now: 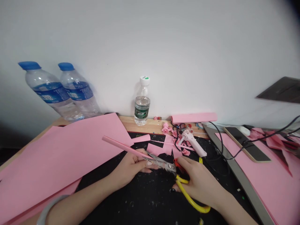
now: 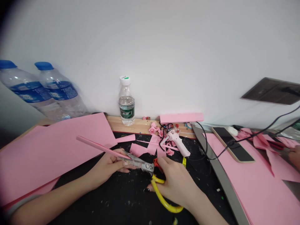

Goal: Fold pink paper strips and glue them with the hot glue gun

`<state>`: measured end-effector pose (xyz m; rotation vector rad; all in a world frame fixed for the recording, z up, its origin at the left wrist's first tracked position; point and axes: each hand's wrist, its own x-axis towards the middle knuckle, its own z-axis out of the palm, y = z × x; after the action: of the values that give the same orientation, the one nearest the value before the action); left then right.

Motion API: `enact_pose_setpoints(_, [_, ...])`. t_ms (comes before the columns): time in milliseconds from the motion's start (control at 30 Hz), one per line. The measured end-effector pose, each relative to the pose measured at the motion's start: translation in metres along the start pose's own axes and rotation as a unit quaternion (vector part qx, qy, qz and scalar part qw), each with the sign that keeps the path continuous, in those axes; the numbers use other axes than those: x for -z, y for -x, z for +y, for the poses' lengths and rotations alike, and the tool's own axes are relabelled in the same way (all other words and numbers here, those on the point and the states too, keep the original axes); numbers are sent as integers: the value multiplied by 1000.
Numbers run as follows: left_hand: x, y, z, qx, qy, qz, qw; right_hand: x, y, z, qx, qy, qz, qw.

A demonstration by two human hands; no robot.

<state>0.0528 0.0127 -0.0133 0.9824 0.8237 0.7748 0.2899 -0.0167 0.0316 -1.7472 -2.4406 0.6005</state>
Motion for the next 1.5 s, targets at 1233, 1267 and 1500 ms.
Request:
enact_pose_setpoints(1233, [1,-1,4,-62,-4,70,996,-2,-2,-5,-26,-29,-21,999])
enact_pose_setpoints(1267, [1,-1,4,-62,-2,68,996,-2,-1,-6,-27,-24,-22,999])
enact_pose_setpoints(1500, [1,-1,2,-54,-20,49,997,-3,-1,-7,-40,-8,-22,999])
